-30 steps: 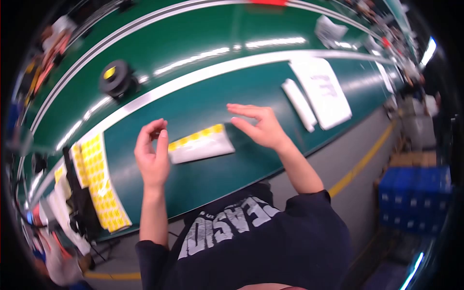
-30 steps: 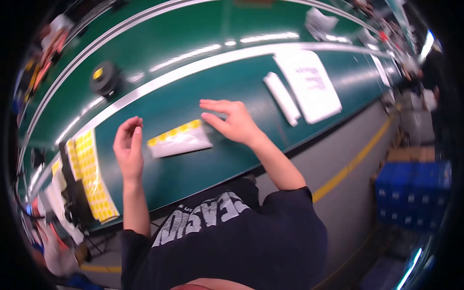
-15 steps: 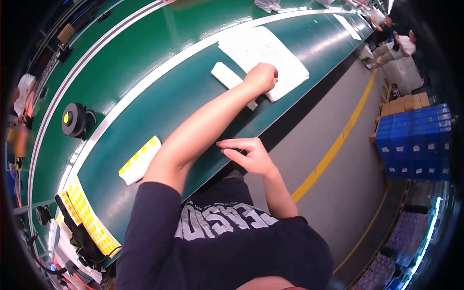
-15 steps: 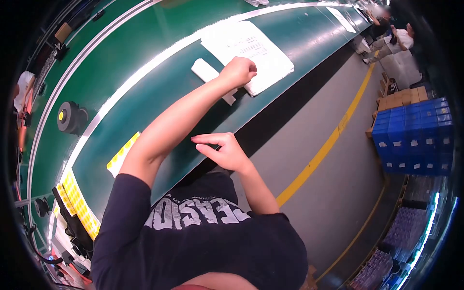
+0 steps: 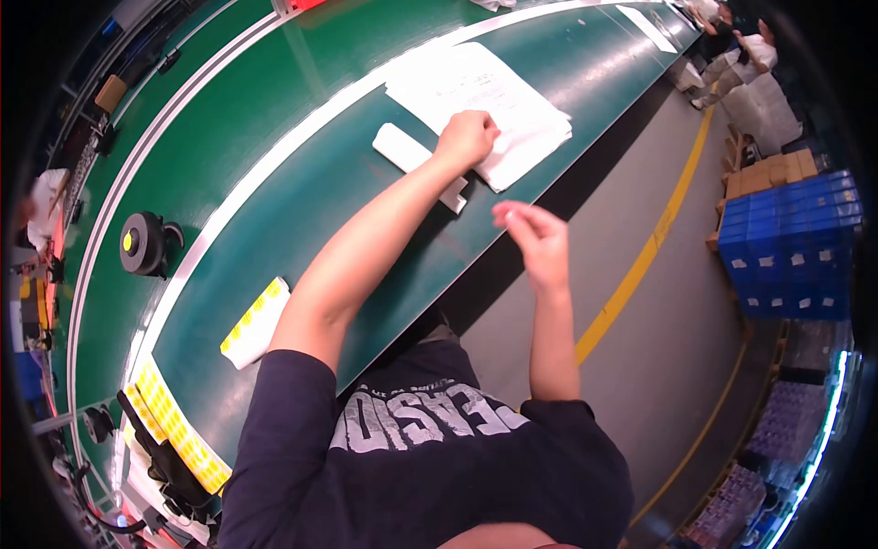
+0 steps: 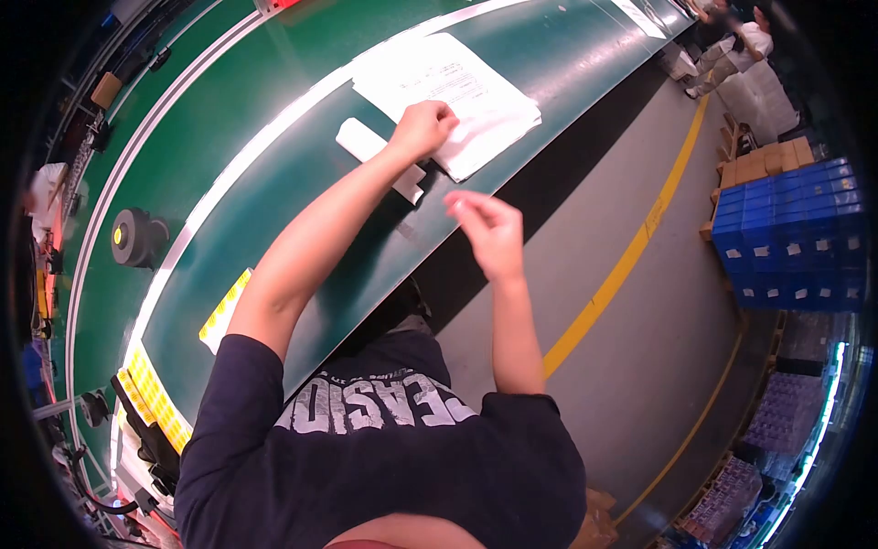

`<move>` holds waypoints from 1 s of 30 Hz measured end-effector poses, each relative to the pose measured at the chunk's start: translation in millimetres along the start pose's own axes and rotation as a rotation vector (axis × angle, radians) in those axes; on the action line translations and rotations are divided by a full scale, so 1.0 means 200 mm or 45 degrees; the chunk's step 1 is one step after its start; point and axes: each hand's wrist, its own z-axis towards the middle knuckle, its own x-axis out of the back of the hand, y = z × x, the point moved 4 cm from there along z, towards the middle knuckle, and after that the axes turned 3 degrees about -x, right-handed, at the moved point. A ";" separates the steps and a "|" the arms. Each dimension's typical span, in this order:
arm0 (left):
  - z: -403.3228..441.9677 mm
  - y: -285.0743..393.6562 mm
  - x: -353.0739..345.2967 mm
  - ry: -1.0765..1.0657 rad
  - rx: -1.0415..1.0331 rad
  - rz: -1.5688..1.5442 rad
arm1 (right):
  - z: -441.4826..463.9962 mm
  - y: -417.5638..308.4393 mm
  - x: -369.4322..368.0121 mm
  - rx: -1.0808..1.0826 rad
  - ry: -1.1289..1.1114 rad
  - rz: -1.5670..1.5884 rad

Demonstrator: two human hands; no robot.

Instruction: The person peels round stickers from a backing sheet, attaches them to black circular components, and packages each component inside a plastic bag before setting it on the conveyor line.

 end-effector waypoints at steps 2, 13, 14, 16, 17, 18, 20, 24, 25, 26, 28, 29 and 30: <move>0.00 0.00 0.07 -0.003 0.031 -0.169 | 0.14 -0.01 0.08 0.224 0.224 -0.098; -0.03 0.01 0.24 -0.135 0.120 -0.368 | 0.69 -0.06 -0.02 -0.139 0.249 -0.190; -0.03 0.01 0.24 -0.111 0.103 -0.364 | 0.73 -0.01 -0.02 -0.140 0.216 -0.073; -0.03 0.02 0.24 -0.057 0.067 -0.355 | 0.73 0.00 -0.03 -0.106 0.216 -0.105; -0.02 0.01 0.26 0.016 0.052 -0.324 | 0.73 -0.01 -0.04 -0.086 0.210 -0.121; -0.02 0.02 0.27 0.091 0.038 -0.294 | 0.73 -0.02 -0.04 -0.074 0.212 -0.059; -0.03 0.01 0.29 0.191 0.067 -0.343 | 0.68 -0.02 -0.03 -0.062 0.221 0.060; -0.02 0.02 0.31 0.192 0.118 -0.600 | 0.59 -0.05 -0.01 0.097 0.380 -0.088; -0.01 0.02 0.32 0.168 0.104 -0.650 | 0.58 -0.07 0.00 0.199 0.427 -0.207; -0.01 0.03 0.32 0.138 0.073 -0.644 | 0.56 -0.09 0.00 0.298 0.474 -0.326; -0.03 0.08 0.35 0.074 0.011 -0.629 | 0.47 -0.25 -0.06 0.897 0.574 -0.804; -0.03 0.09 0.36 0.037 -0.018 -0.644 | 0.41 -0.33 -0.11 1.201 0.614 -1.043; -0.03 0.10 0.37 -0.002 -0.044 -0.659 | 0.40 -0.37 -0.14 1.152 0.531 -1.059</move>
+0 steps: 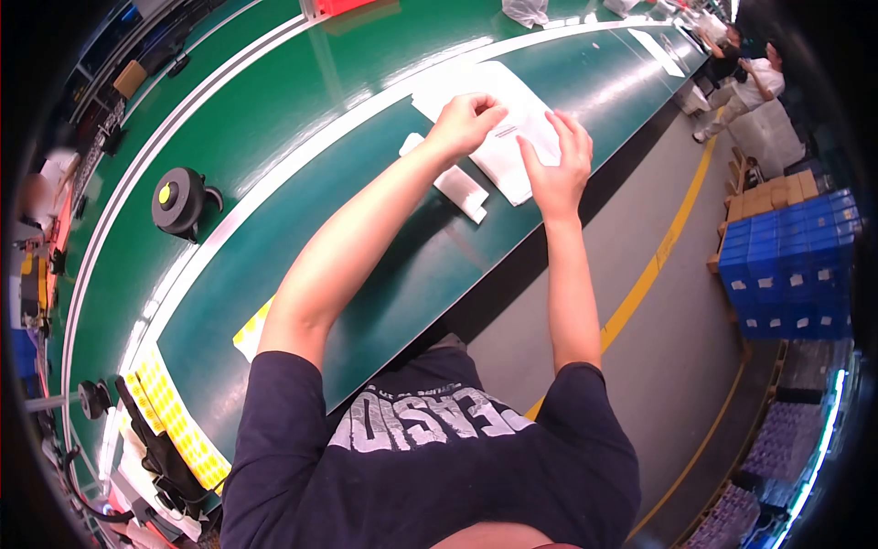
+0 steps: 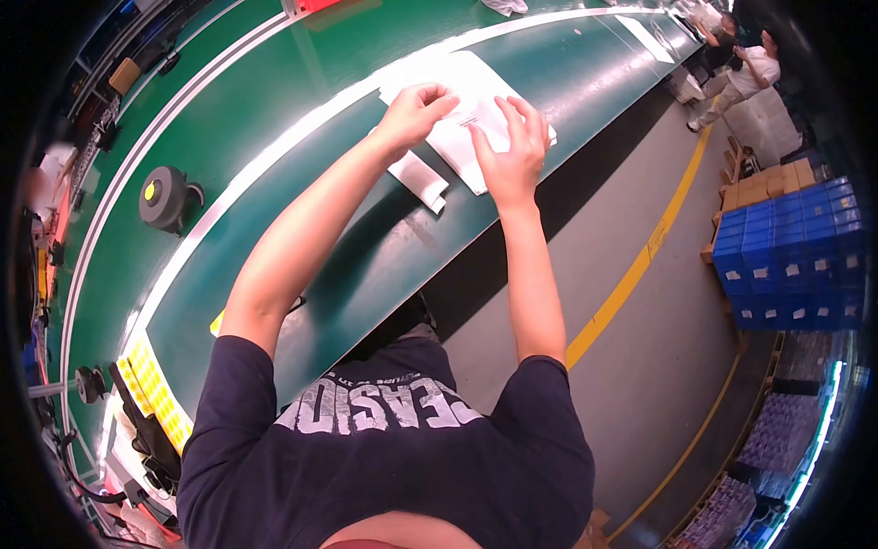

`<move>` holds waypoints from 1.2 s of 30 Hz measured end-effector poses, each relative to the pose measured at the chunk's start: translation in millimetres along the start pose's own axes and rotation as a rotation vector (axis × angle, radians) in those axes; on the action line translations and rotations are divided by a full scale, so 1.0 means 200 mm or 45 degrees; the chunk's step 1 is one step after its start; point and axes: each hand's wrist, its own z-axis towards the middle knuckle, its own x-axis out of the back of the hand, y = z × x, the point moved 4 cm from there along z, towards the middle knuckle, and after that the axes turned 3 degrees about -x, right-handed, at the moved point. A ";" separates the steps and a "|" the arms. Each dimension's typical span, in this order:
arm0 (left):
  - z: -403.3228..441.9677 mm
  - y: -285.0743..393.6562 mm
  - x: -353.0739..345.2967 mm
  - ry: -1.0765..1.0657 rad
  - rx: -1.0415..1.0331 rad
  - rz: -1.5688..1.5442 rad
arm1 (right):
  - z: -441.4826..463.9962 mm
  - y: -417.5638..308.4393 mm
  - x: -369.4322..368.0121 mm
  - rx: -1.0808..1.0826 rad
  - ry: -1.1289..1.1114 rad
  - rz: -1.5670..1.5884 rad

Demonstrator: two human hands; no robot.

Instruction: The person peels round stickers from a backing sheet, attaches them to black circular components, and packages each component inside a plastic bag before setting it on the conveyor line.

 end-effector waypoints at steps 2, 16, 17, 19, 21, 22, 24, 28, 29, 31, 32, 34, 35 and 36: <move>-0.02 0.04 0.00 -0.090 0.012 -0.054 | 0.04 -0.01 -0.02 0.085 -0.033 -0.082; -0.52 0.71 0.22 -0.263 0.277 -0.994 | 0.27 -0.44 0.31 0.264 -0.139 0.793; -0.55 0.74 0.26 -0.310 0.167 -0.942 | 0.27 -0.46 0.32 0.292 -0.093 0.869; -0.63 0.79 0.34 -0.382 -0.035 -0.822 | 0.26 -0.51 0.34 0.361 -0.088 1.031; -0.70 0.87 0.40 -0.262 -0.657 -0.297 | 0.20 -0.59 0.26 0.202 -0.370 1.435; -0.75 0.90 0.42 -0.301 -0.811 -0.061 | 0.17 -0.63 0.21 0.143 -0.510 1.613; -0.82 0.91 0.44 -0.342 -1.000 0.192 | 0.10 -0.71 0.12 -0.080 -0.794 1.508; -0.91 0.79 0.57 -0.030 -0.721 -0.057 | -0.04 -0.82 -0.04 -0.731 -0.876 2.124; -0.94 0.76 0.62 0.076 -0.593 -0.121 | -0.05 -0.82 -0.09 -0.602 -0.906 2.238; -0.97 0.69 0.71 0.147 -0.446 -0.694 | -0.03 -0.81 -0.15 -0.704 -0.880 2.198; -0.99 0.68 0.74 0.178 -0.423 -0.894 | -0.02 -0.80 -0.18 -0.776 -0.876 2.254; -1.06 0.67 0.86 0.190 -0.351 -1.048 | 0.00 -0.80 -0.24 -0.921 -0.857 2.366; -1.08 0.65 0.93 0.175 -0.300 -1.007 | 0.00 -0.84 -0.27 -0.954 -0.951 2.509; -1.10 0.63 0.97 0.225 -0.250 -1.010 | -0.01 -0.89 -0.30 -0.985 -1.044 2.651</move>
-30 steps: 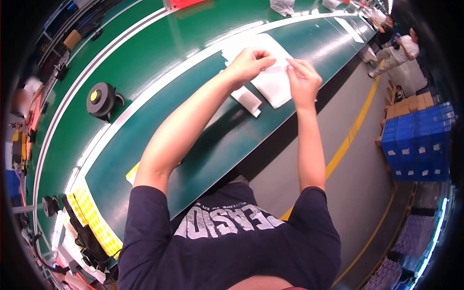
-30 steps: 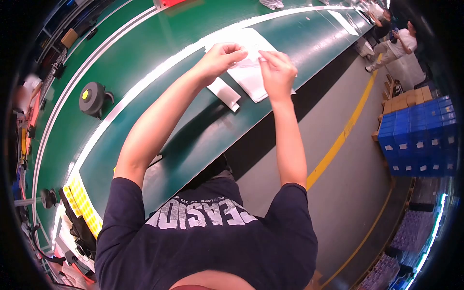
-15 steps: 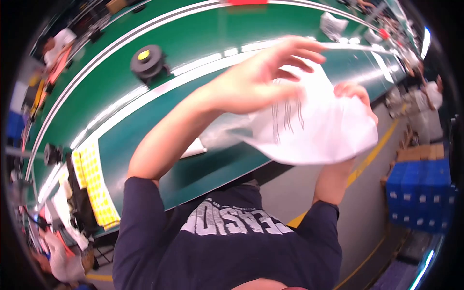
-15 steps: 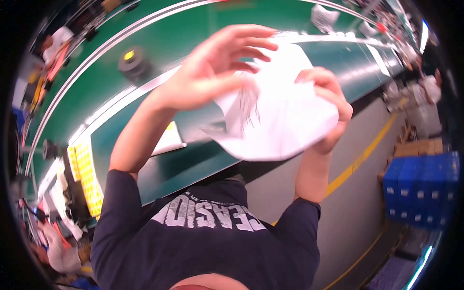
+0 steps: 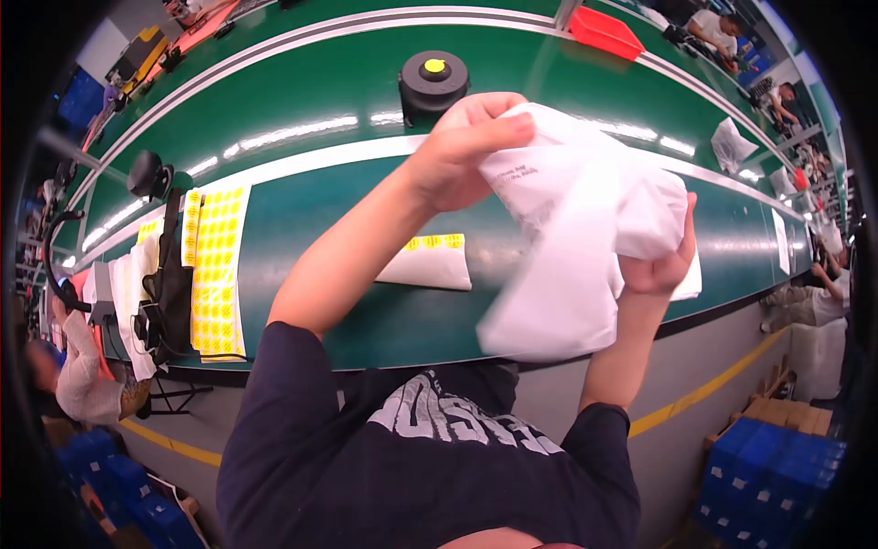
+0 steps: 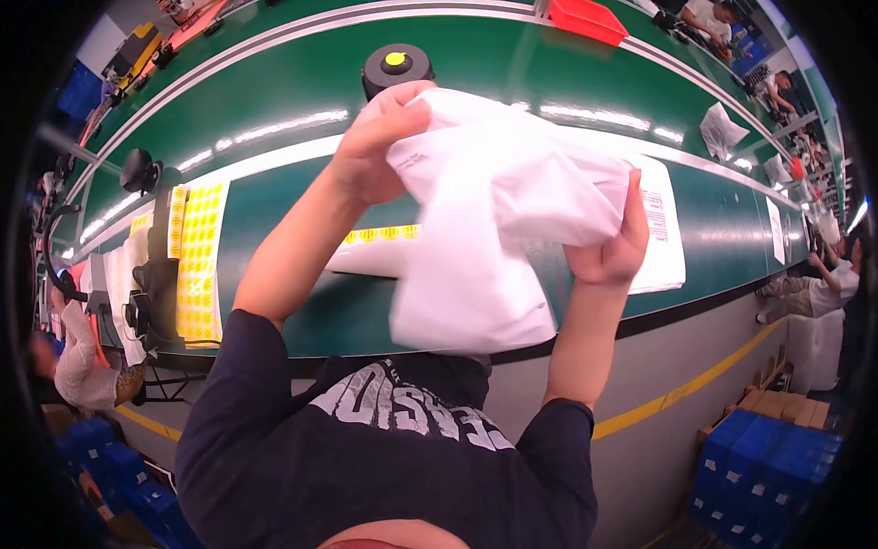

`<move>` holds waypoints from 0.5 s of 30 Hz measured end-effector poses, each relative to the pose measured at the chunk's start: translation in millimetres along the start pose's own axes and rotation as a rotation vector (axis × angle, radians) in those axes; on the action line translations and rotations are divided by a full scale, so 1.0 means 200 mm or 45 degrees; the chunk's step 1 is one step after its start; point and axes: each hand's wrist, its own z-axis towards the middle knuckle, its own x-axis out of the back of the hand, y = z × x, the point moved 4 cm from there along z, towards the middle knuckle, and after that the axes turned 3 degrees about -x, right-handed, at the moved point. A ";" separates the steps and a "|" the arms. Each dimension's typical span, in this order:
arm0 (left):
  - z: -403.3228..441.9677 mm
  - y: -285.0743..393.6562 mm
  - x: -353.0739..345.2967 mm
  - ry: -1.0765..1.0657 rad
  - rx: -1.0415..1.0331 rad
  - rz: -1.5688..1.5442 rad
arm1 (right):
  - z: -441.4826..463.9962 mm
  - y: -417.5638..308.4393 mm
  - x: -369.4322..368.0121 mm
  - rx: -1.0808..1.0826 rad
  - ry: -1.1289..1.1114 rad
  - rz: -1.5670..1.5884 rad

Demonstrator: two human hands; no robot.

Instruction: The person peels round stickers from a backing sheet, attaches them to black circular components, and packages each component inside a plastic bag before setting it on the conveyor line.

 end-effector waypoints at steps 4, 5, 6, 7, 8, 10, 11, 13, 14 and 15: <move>0.02 0.04 0.26 0.015 -0.023 -0.199 | 0.25 0.15 0.12 -0.332 -0.097 0.287; 0.02 0.05 0.31 0.217 -0.033 -0.184 | 0.32 0.20 0.18 -0.367 -0.081 0.266; 0.02 0.05 0.38 0.421 -0.042 -0.170 | 0.39 0.24 0.22 -0.394 0.000 0.197; 0.04 0.05 0.47 0.457 -0.073 -0.127 | 0.48 0.30 0.25 -0.419 0.075 0.127; 0.06 0.04 0.60 0.494 -0.102 -0.086 | 0.57 0.35 0.32 -0.416 0.086 0.012; 0.10 0.02 0.81 0.594 -0.139 -0.029 | 0.77 0.47 0.48 -0.403 0.113 -0.216; 0.12 0.03 0.91 0.660 -0.158 0.015 | 0.86 0.52 0.52 -0.415 0.189 -0.365; 0.16 0.02 1.08 0.789 -0.194 0.103 | 1.01 0.63 0.56 -0.435 0.347 -0.663; 0.19 0.01 1.16 0.852 -0.210 0.124 | 1.08 0.68 0.60 -0.403 0.400 -0.702; 0.22 -0.01 1.25 0.928 -0.186 0.137 | 1.15 0.74 0.65 -0.367 0.453 -0.741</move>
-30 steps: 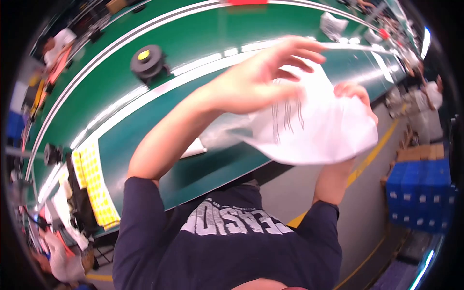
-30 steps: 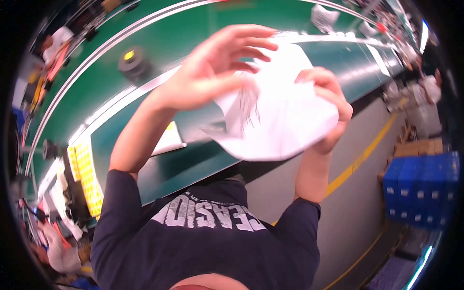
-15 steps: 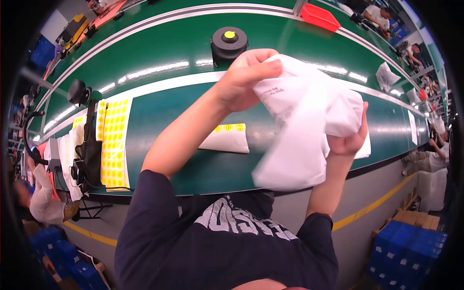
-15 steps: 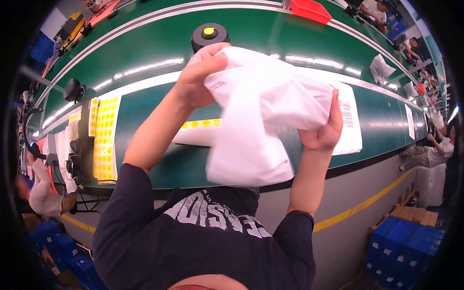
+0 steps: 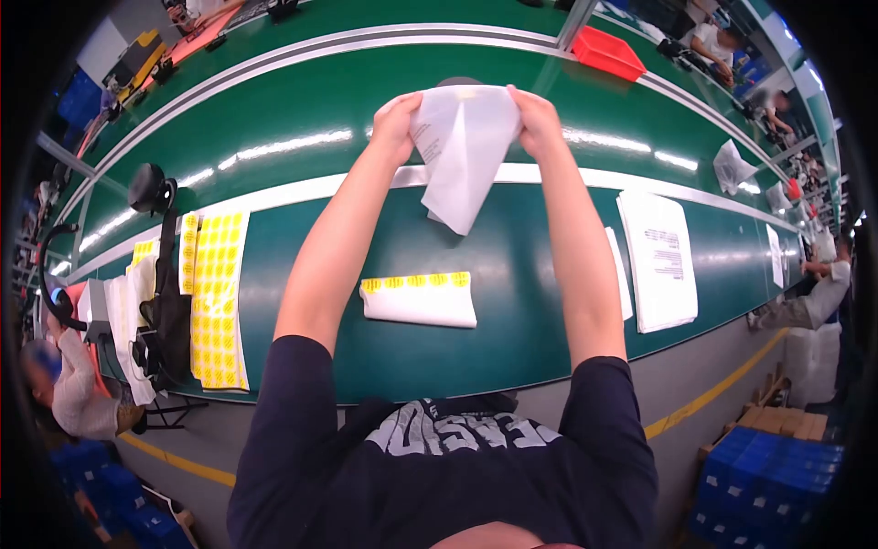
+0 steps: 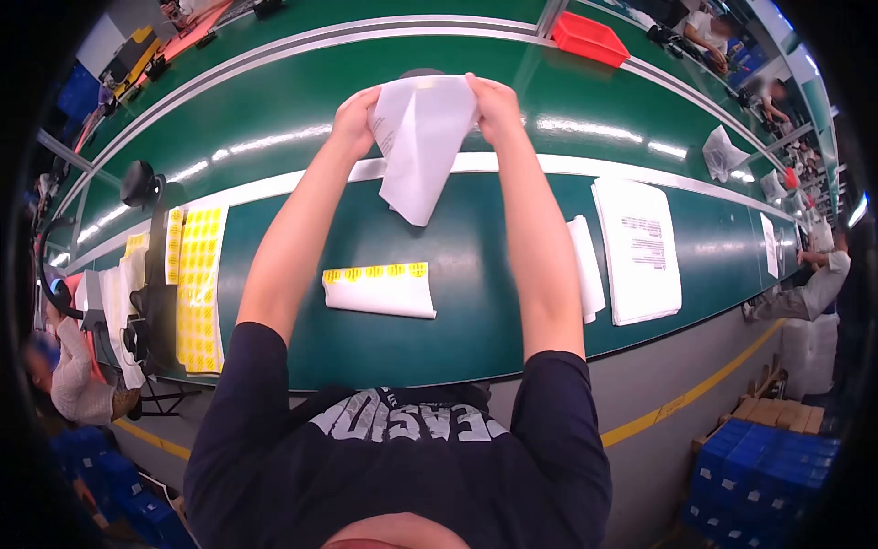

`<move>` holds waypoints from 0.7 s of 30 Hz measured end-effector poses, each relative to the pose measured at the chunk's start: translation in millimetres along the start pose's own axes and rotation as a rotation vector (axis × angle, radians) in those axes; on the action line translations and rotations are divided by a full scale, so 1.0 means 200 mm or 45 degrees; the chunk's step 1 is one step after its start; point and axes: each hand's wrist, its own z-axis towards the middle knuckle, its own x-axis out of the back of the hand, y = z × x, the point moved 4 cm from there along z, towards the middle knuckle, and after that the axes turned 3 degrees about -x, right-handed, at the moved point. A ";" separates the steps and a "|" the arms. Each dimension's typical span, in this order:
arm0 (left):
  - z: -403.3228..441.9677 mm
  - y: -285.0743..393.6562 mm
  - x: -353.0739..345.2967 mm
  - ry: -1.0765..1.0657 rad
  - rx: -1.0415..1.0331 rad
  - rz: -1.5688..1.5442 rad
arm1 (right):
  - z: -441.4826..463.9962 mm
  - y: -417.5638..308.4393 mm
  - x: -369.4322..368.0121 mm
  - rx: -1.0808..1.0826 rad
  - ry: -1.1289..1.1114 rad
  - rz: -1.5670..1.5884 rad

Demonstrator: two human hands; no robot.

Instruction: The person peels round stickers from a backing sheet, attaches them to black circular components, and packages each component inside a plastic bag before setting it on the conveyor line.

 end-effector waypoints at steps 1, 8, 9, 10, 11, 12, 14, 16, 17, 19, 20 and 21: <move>0.09 -0.04 0.05 0.073 0.020 0.027 | 0.08 0.03 -0.01 0.024 0.066 -0.024; 0.30 -0.15 -0.02 0.615 0.096 0.620 | 0.31 -0.01 0.08 0.154 0.422 -0.457; 0.41 -0.18 0.00 0.639 0.091 0.736 | 0.31 0.00 0.11 0.099 0.435 -0.371; 0.44 -0.18 0.00 0.662 0.087 0.853 | 0.32 0.02 0.13 0.043 0.447 -0.284; 0.47 -0.18 0.01 0.614 0.119 0.827 | 0.33 0.04 0.14 -0.007 0.453 -0.197; 0.46 -0.17 0.00 0.564 0.154 0.805 | 0.31 0.03 0.13 -0.070 0.381 -0.092; 0.42 -0.19 -0.01 0.415 0.273 0.667 | 0.26 0.04 0.12 -0.205 0.235 0.117; 0.41 -0.23 0.00 0.210 0.434 0.437 | 0.26 0.07 0.14 -0.286 0.224 0.183; 0.41 -0.24 0.00 0.188 0.460 0.417 | 0.26 0.09 0.14 -0.327 0.218 0.217; 0.44 -0.24 -0.01 0.140 0.503 0.374 | 0.28 0.12 0.18 -0.320 0.286 0.170; 0.45 -0.25 -0.02 0.141 0.503 0.391 | 0.29 0.14 0.19 -0.314 0.319 0.146; 0.46 -0.26 -0.02 0.144 0.504 0.409 | 0.29 0.14 0.21 -0.292 0.371 0.070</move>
